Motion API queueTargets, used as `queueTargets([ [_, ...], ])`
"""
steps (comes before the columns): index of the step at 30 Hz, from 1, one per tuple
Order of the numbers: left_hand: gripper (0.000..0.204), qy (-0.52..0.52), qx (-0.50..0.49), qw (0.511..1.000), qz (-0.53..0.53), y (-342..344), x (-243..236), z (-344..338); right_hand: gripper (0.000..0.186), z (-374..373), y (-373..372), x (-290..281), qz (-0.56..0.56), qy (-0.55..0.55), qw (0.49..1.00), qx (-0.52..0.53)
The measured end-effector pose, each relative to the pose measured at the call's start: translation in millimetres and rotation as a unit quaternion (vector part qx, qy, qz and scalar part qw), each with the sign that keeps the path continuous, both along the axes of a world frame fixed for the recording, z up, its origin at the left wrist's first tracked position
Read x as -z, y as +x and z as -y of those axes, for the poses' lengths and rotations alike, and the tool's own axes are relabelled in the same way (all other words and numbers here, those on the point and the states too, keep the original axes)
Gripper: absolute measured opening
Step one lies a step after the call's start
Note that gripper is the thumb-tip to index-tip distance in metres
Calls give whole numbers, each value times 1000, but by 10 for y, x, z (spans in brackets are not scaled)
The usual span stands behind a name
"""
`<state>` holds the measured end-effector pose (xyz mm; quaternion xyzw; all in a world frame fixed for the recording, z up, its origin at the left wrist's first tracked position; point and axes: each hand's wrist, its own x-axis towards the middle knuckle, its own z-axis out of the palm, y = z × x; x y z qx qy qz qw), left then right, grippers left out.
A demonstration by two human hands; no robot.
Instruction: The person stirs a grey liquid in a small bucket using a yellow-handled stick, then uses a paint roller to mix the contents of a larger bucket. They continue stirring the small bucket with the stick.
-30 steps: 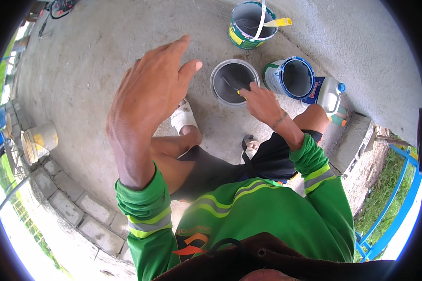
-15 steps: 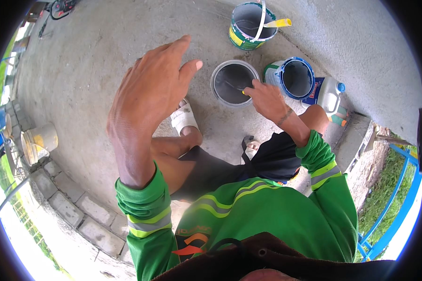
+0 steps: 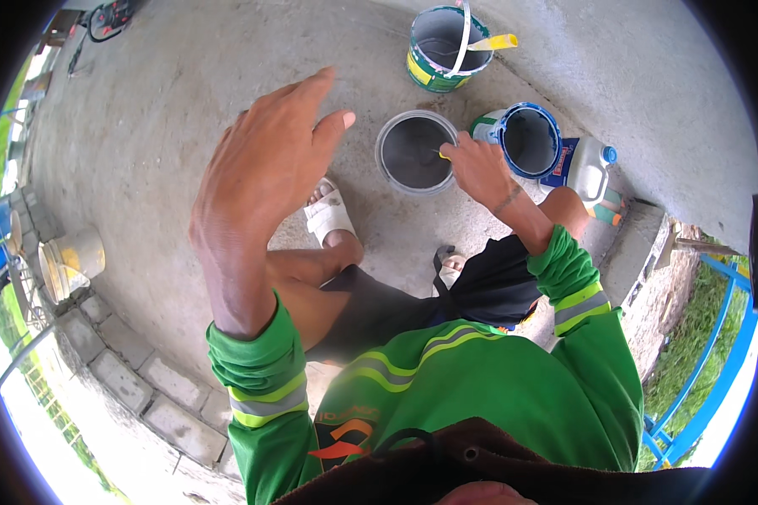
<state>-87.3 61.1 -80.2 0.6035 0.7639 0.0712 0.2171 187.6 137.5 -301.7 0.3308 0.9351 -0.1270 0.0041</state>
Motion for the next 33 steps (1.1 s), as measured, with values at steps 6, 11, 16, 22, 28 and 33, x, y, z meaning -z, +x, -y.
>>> queueTargets([
  [6,56,-6,1,1000,-5,34,-36,-16,22,155,-154,21,-33,-42,999,8],
  [11,48,19,16,999,-20,44,-14,-14,22,101,94,-39,22,-29,999,-1],
  [16,48,13,3,1000,-10,56,-50,4,19,154,-7,-388,68,-32,997,23],
  [22,52,-8,3,1000,-13,54,-53,-7,16,75,-194,-144,8,-41,999,-9],
  [28,56,-42,0,999,-19,129,-88,-56,11,-89,-482,85,93,-9,996,2],
  [33,55,-27,-8,1000,-5,92,-64,-22,17,-42,-530,-144,240,-59,968,-35],
])
